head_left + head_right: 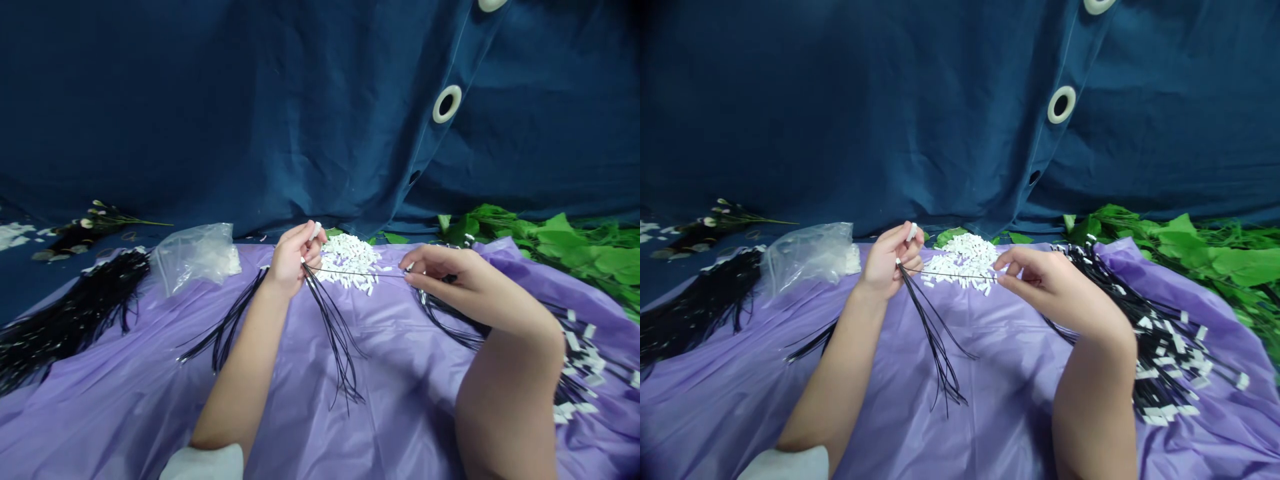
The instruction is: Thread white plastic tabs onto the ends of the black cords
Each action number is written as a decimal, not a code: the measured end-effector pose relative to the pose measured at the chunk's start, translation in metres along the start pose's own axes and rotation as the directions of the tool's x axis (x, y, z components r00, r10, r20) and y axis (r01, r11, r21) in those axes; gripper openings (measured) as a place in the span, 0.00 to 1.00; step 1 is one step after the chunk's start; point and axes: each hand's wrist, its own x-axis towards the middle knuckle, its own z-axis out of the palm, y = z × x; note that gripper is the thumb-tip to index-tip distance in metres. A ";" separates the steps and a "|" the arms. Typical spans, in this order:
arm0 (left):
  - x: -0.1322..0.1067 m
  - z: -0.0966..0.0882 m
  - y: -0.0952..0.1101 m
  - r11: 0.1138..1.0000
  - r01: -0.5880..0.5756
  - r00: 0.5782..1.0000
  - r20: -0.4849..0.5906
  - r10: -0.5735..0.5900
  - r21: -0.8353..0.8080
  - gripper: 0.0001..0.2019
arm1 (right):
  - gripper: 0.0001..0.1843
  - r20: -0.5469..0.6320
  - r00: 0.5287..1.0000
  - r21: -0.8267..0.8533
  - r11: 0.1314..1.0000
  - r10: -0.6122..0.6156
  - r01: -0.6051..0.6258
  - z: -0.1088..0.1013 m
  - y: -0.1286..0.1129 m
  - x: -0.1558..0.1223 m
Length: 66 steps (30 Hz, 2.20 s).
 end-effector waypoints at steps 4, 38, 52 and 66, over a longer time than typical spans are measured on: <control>0.000 0.000 0.001 1.000 0.001 1.000 -0.021 -0.001 -0.001 0.15 | 0.16 0.082 0.996 0.084 0.995 0.038 -0.045 -0.018 0.018 -0.017; -0.015 0.021 0.006 0.994 -0.098 0.989 -0.111 0.102 0.042 0.16 | 0.05 -0.233 0.945 0.176 0.946 -0.229 0.273 0.093 -0.053 0.037; -0.006 0.012 0.004 0.999 -0.027 0.984 -0.175 0.034 0.044 0.15 | 0.11 -0.046 0.974 0.851 0.503 -0.220 0.154 0.010 0.009 0.009; -0.008 0.023 -0.008 0.990 0.048 0.999 -0.024 -0.045 0.134 0.14 | 0.06 -0.736 0.601 0.672 0.442 0.311 0.595 0.019 -0.007 0.037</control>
